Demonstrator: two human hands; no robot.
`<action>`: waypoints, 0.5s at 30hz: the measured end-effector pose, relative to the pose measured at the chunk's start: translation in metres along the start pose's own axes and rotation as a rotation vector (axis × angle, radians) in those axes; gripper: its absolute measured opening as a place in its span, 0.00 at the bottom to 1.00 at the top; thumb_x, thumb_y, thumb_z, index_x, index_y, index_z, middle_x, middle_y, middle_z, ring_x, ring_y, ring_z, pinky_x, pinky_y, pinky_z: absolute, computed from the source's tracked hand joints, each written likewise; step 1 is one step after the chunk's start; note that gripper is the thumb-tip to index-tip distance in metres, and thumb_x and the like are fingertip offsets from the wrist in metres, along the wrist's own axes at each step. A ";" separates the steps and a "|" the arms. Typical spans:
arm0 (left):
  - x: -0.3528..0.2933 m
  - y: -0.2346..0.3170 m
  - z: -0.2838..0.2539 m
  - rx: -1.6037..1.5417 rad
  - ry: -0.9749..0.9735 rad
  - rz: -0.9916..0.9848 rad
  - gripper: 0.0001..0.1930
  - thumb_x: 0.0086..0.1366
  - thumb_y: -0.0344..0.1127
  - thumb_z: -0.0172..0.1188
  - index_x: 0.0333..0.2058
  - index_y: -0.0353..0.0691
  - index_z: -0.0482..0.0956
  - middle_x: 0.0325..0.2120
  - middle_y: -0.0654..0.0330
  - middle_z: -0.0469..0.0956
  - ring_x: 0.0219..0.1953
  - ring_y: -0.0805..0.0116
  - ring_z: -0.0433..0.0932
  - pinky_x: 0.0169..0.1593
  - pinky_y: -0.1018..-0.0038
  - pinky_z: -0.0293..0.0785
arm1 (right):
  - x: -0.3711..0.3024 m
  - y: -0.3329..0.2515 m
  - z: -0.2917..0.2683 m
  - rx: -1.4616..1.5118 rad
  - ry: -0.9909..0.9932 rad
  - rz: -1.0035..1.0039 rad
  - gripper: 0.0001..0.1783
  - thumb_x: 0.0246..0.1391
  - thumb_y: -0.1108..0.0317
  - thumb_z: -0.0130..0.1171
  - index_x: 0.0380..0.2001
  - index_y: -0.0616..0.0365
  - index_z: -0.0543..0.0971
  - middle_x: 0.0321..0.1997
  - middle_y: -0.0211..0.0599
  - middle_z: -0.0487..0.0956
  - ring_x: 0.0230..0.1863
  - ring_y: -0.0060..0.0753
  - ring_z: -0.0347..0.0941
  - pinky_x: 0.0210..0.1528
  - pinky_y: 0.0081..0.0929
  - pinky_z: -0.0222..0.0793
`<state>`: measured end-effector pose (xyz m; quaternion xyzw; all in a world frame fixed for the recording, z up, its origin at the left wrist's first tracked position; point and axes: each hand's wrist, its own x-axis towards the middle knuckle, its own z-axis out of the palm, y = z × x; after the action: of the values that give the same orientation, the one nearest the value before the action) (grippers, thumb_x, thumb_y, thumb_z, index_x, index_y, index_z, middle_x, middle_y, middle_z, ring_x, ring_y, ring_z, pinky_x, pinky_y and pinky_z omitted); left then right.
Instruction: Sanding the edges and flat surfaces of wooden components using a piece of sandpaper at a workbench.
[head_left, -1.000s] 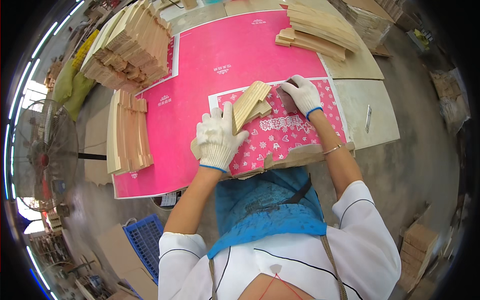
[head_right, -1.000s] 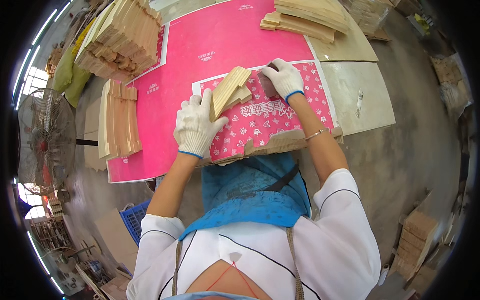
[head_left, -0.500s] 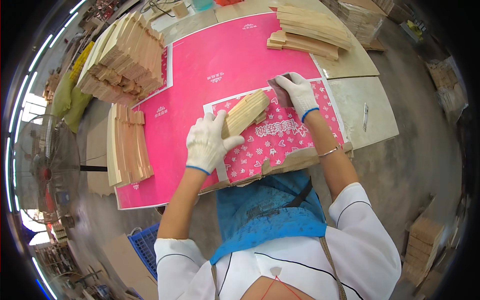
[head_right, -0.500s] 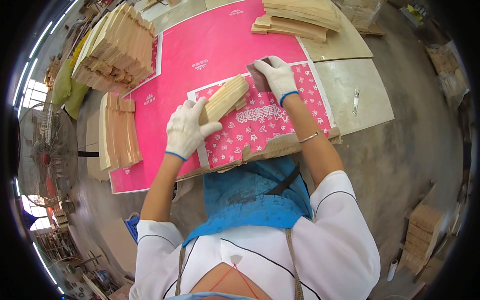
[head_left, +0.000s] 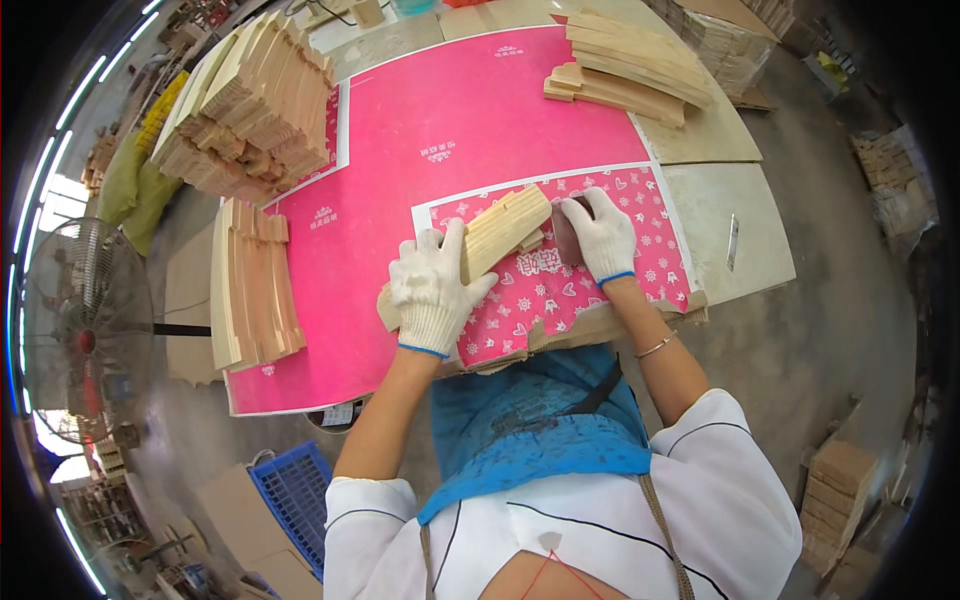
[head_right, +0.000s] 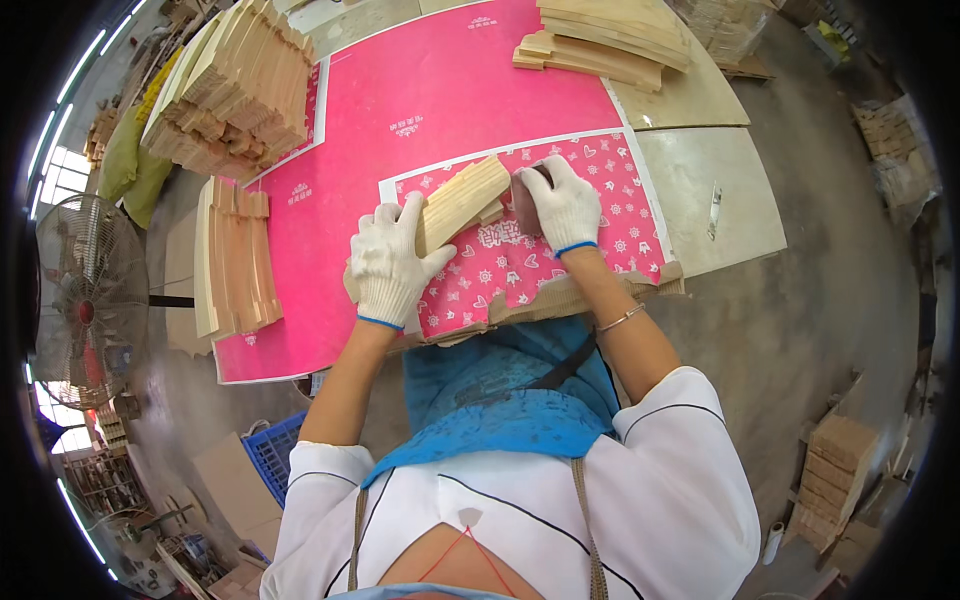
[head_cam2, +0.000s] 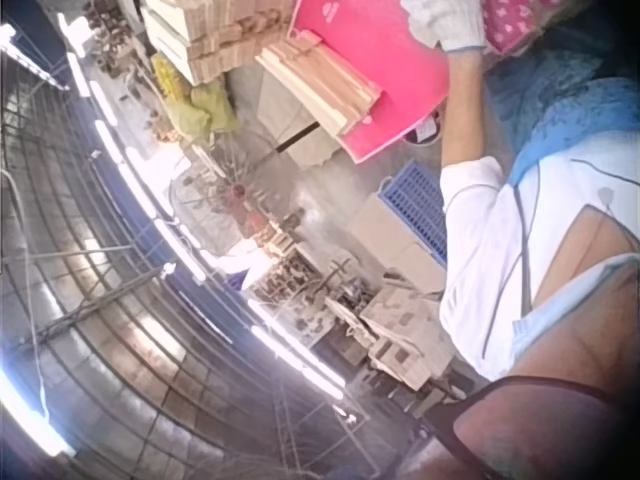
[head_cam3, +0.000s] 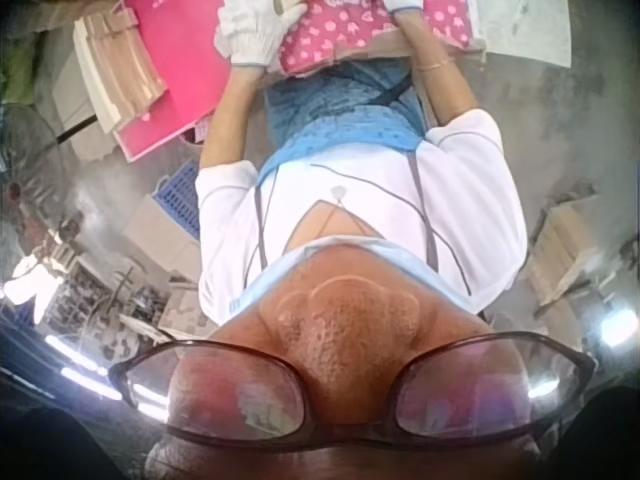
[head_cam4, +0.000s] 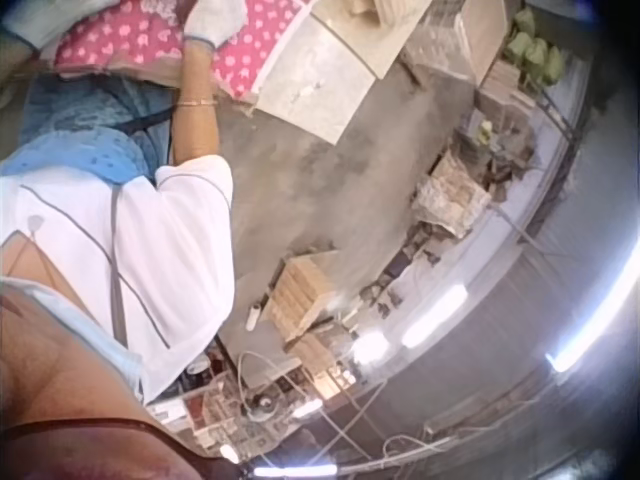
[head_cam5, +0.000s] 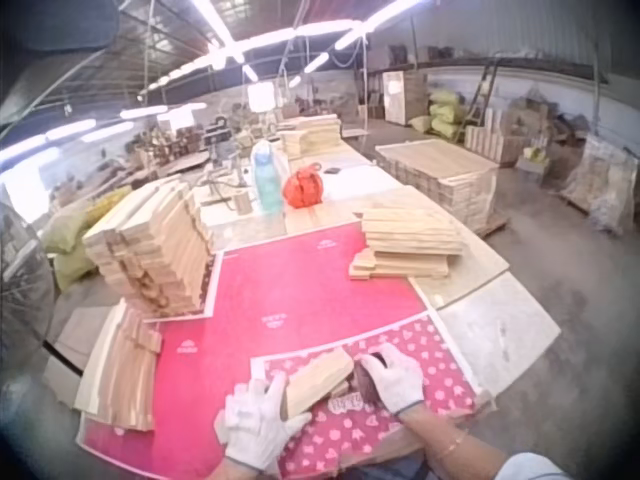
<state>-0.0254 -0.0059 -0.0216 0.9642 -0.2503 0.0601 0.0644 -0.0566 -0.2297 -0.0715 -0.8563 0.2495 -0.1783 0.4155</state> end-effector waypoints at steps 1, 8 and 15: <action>0.000 -0.001 -0.001 -0.025 0.021 0.039 0.37 0.45 0.51 0.73 0.55 0.46 0.73 0.43 0.57 0.74 0.43 0.55 0.74 0.43 0.60 0.74 | -0.001 0.004 -0.002 0.122 0.030 -0.012 0.19 0.56 0.51 0.57 0.36 0.57 0.81 0.35 0.45 0.82 0.37 0.44 0.80 0.41 0.35 0.73; -0.007 -0.006 -0.028 -0.378 -0.163 -0.069 0.36 0.47 0.48 0.70 0.54 0.38 0.75 0.45 0.49 0.79 0.47 0.54 0.78 0.51 0.60 0.73 | -0.021 -0.067 -0.021 0.411 0.039 -0.395 0.07 0.57 0.64 0.60 0.35 0.54 0.81 0.30 0.37 0.81 0.30 0.30 0.79 0.35 0.24 0.74; -0.046 -0.015 -0.082 -1.034 -0.524 -0.023 0.38 0.53 0.55 0.65 0.57 0.35 0.71 0.41 0.54 0.80 0.43 0.59 0.81 0.45 0.67 0.76 | 0.022 -0.056 -0.011 0.144 -0.407 -0.154 0.17 0.53 0.52 0.58 0.36 0.53 0.83 0.35 0.41 0.82 0.36 0.39 0.79 0.41 0.30 0.73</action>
<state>-0.0654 0.0414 0.0504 0.7928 -0.2443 -0.3114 0.4635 -0.0288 -0.2197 -0.0184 -0.8593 0.0809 -0.0504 0.5024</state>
